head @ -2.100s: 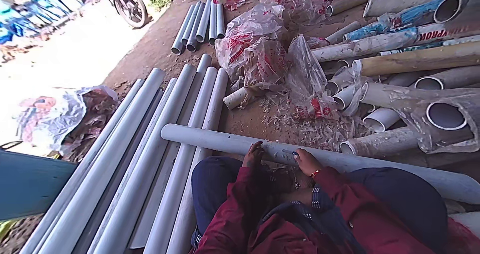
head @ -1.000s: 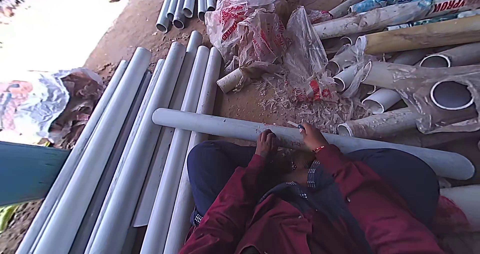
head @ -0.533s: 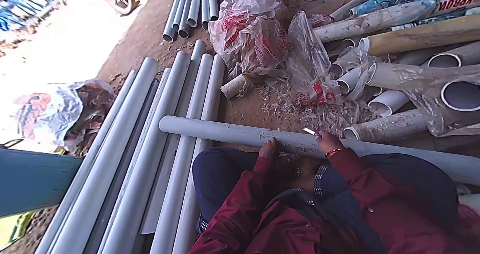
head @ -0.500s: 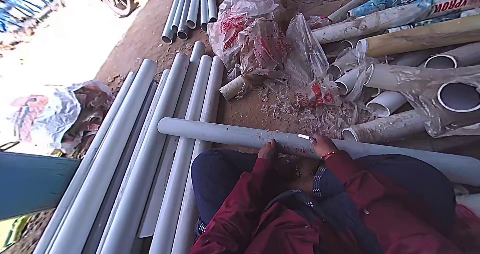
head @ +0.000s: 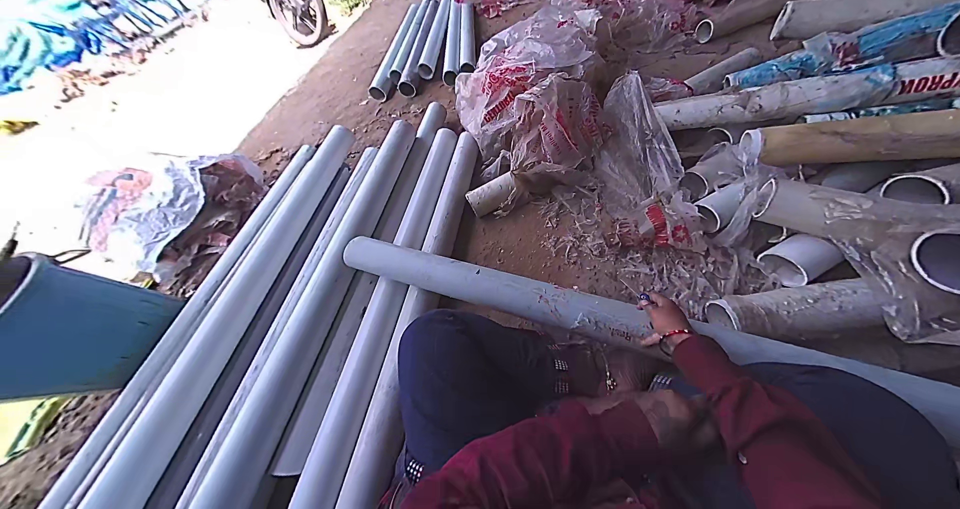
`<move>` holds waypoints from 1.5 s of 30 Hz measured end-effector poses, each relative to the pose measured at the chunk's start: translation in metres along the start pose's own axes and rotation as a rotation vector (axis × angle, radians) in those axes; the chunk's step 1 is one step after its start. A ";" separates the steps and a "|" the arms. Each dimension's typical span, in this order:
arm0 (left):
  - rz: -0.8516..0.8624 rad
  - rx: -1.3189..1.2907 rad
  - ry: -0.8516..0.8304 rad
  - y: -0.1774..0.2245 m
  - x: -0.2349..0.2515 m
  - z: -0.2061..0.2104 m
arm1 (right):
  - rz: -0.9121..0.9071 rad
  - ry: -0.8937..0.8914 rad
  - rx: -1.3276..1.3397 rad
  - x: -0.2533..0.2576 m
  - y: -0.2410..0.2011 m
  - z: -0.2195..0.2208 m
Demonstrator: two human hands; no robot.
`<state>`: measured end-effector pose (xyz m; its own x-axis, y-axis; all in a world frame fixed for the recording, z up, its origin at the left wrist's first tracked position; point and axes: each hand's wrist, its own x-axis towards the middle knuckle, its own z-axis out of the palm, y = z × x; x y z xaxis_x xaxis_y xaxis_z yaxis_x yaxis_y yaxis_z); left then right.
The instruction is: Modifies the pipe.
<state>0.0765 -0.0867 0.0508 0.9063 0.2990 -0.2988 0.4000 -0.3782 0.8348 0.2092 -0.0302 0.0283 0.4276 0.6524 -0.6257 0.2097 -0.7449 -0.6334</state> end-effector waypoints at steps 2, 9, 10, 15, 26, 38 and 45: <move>0.054 0.000 0.044 0.000 0.010 -0.010 | 0.035 0.056 0.317 0.000 0.004 -0.005; -0.287 0.023 0.797 -0.073 -0.038 -0.116 | -0.161 0.187 0.235 -0.010 -0.012 -0.012; -0.304 0.064 0.832 -0.079 -0.042 -0.124 | -0.183 0.138 0.206 -0.015 -0.016 -0.006; -0.200 -0.021 0.927 -0.094 -0.030 -0.138 | -0.209 0.034 0.129 -0.023 -0.007 0.017; -0.290 0.073 0.843 -0.103 -0.022 -0.097 | -0.114 0.077 0.271 -0.026 -0.015 0.008; -0.814 0.334 0.039 -0.062 0.000 -0.094 | -0.151 0.023 0.039 -0.023 -0.015 0.007; -0.825 0.361 0.030 -0.069 0.002 -0.083 | -0.122 0.374 -0.420 -0.001 0.023 0.020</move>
<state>0.0388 0.0131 0.0309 0.3097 0.6179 -0.7227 0.9451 -0.2836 0.1625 0.1957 -0.0449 0.0054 0.6443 0.7004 -0.3071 0.5757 -0.7086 -0.4080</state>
